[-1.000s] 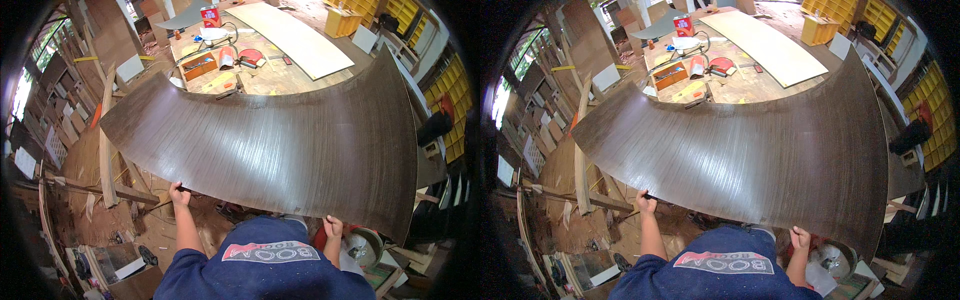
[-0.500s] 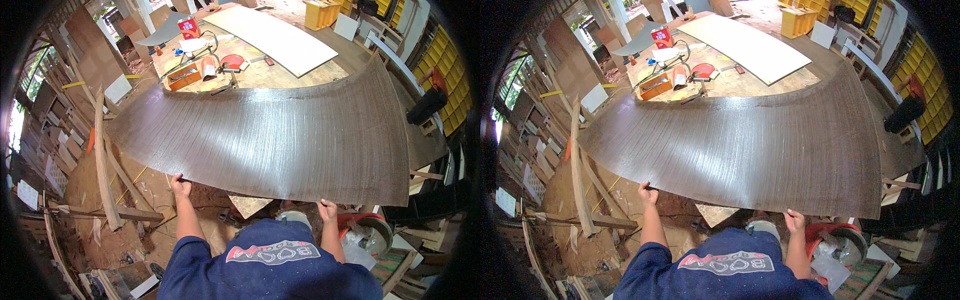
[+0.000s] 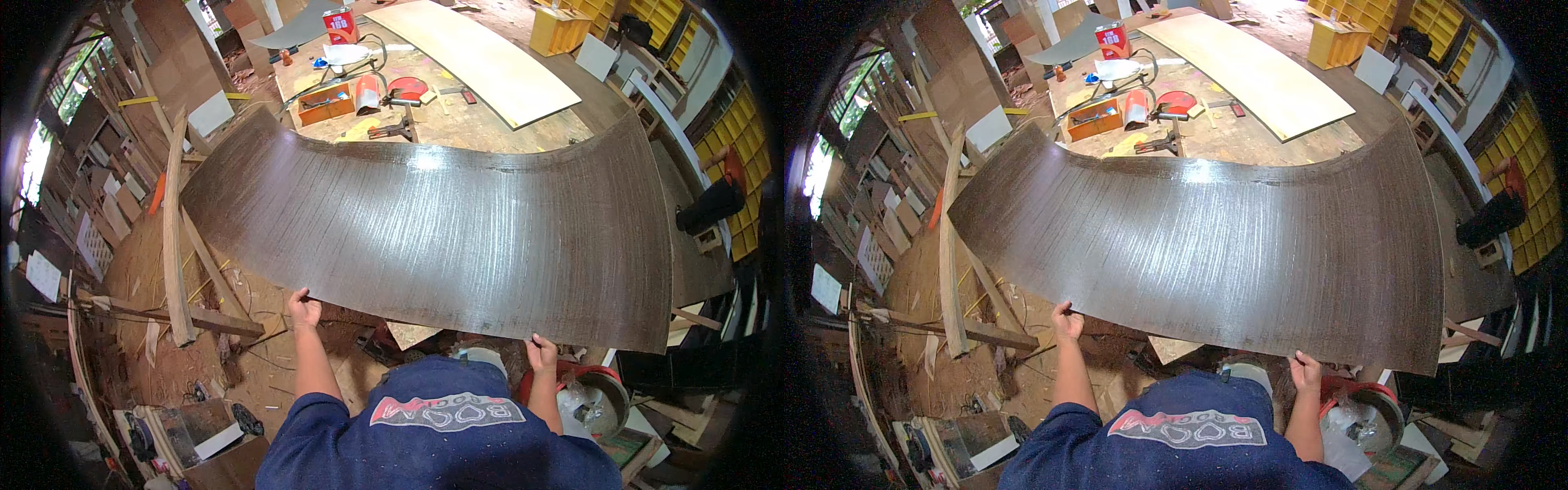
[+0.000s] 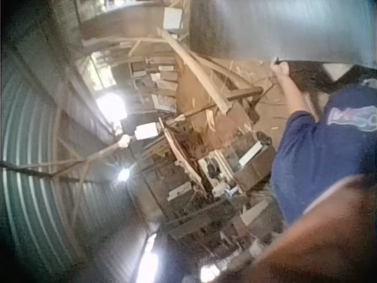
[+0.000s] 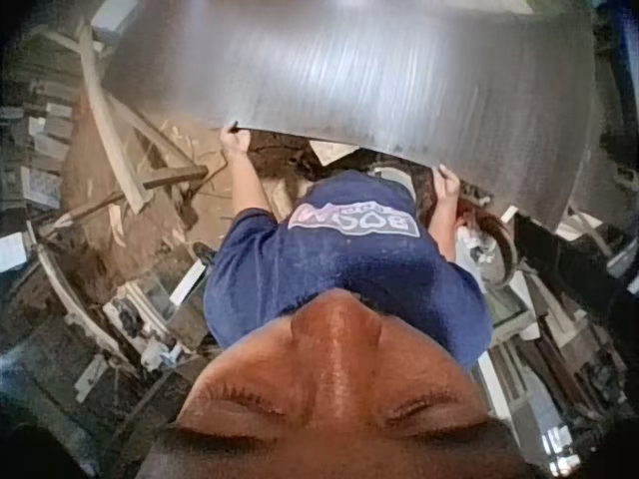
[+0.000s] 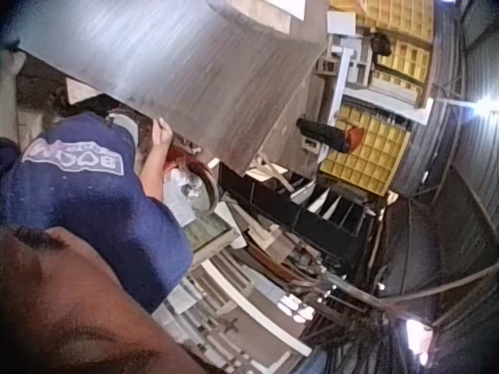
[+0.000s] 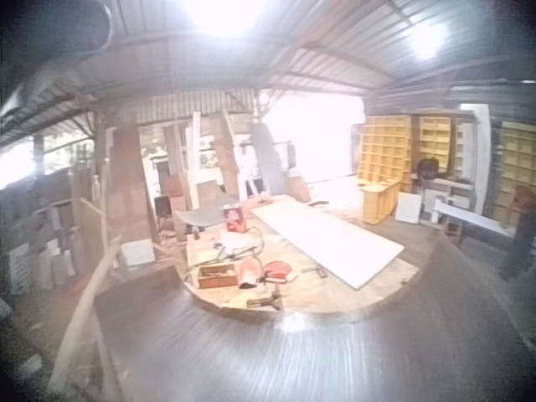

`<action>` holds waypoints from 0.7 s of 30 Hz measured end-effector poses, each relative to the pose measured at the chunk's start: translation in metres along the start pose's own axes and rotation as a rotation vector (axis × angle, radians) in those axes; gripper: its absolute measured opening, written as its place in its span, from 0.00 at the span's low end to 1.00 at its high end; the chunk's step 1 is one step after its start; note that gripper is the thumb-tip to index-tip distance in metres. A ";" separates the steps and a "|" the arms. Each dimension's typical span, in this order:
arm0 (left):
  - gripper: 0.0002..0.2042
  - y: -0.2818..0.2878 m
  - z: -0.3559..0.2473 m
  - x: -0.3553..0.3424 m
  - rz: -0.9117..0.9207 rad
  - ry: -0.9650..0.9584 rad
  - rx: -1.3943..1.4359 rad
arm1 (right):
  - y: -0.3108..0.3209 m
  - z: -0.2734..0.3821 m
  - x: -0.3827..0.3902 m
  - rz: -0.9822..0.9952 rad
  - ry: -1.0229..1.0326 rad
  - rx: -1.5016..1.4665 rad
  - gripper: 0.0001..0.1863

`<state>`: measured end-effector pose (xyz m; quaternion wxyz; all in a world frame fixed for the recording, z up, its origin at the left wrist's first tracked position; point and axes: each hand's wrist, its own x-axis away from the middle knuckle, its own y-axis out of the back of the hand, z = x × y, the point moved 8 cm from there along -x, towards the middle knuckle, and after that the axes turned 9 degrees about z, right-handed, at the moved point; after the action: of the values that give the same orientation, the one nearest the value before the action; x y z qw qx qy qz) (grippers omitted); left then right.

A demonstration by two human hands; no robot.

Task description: The person applies adhesive to a curved piece of wood veneer, spreads it using a small applicator, and then lifts and positions the veneer sheet to prepare it for attachment.

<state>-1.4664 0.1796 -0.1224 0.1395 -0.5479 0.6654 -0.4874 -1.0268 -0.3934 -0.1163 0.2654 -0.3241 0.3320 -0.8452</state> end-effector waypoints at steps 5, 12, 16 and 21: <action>0.19 0.036 -0.013 0.020 0.063 -0.054 -0.076 | -0.054 0.001 0.021 -0.084 0.031 0.264 0.26; 0.24 0.048 -0.007 0.033 -0.015 -0.043 -0.346 | -0.048 -0.014 0.044 -0.095 -0.725 0.636 0.24; 0.22 0.051 0.005 0.036 -0.103 -0.021 -0.398 | -0.077 -0.008 0.013 0.037 -0.914 0.832 0.21; 0.20 0.030 0.001 0.036 -0.197 -0.025 -0.320 | -0.155 -0.013 -0.073 0.341 -0.884 1.079 0.16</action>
<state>-1.4960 0.1455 -0.1342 0.0102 -0.6316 0.6758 -0.3797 -1.0255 -0.2407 -0.0370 0.6267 -0.4031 -0.2246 -0.6279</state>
